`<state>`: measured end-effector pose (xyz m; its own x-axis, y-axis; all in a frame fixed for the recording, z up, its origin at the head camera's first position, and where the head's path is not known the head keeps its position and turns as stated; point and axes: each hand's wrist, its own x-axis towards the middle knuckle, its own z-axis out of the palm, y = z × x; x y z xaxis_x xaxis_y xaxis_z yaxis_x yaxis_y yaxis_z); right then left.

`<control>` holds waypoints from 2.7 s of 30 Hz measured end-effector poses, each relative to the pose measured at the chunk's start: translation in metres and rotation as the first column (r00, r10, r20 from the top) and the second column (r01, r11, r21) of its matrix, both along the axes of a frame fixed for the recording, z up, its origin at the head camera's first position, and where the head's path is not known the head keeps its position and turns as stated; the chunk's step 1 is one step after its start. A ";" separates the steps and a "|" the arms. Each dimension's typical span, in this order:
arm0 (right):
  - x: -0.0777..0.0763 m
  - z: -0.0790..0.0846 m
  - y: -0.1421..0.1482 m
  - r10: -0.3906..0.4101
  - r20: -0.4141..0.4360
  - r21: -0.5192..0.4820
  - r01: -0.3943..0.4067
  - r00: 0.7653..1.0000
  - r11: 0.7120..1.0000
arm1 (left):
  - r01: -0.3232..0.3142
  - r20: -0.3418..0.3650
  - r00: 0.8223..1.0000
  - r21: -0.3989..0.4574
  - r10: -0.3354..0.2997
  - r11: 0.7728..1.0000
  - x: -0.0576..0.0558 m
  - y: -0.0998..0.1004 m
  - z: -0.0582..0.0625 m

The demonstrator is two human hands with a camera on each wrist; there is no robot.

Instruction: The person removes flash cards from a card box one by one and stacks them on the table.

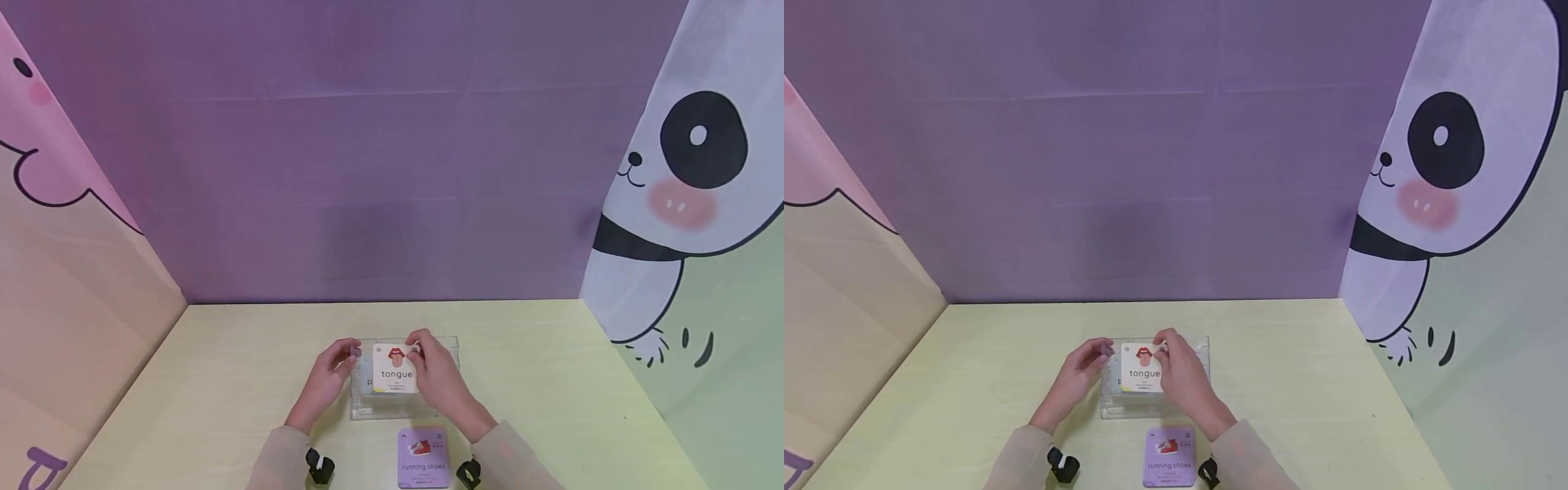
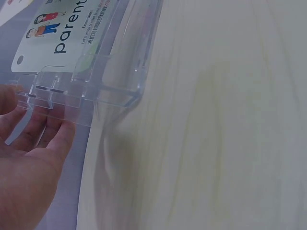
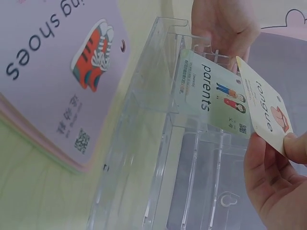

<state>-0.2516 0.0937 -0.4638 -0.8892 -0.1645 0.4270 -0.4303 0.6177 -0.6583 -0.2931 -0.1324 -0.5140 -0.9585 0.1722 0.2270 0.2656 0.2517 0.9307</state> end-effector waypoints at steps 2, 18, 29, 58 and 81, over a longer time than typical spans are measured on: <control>0.002 0.001 0.001 -0.001 0.002 -0.006 0.001 1.000 1.000 | -0.004 0.013 1.000 -0.001 0.004 1.000 0.000 0.000 0.000; 0.011 0.009 0.008 0.027 0.054 -0.062 -0.023 0.998 0.998 | 0.003 0.021 1.000 0.011 -0.003 1.000 -0.002 0.000 -0.001; 0.018 0.009 0.011 0.040 0.073 -0.069 -0.035 0.997 0.997 | 0.003 0.019 1.000 0.010 -0.004 1.000 0.000 0.000 0.000; 0.042 0.020 0.022 0.055 0.208 -0.172 -0.019 0.977 0.985 | -0.004 0.015 1.000 -0.001 0.004 1.000 -0.001 0.001 -0.001; 0.055 0.009 0.037 0.074 0.320 -0.214 -0.004 0.945 0.977 | 0.005 0.017 1.000 0.015 -0.005 1.000 -0.002 0.002 0.001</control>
<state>-0.1971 0.1303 -0.4545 -0.9794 -0.1410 0.1449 -0.1930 0.4391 -0.8775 -0.2949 -0.1309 -0.5130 -0.9614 0.1735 0.2137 0.2513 0.2364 0.9386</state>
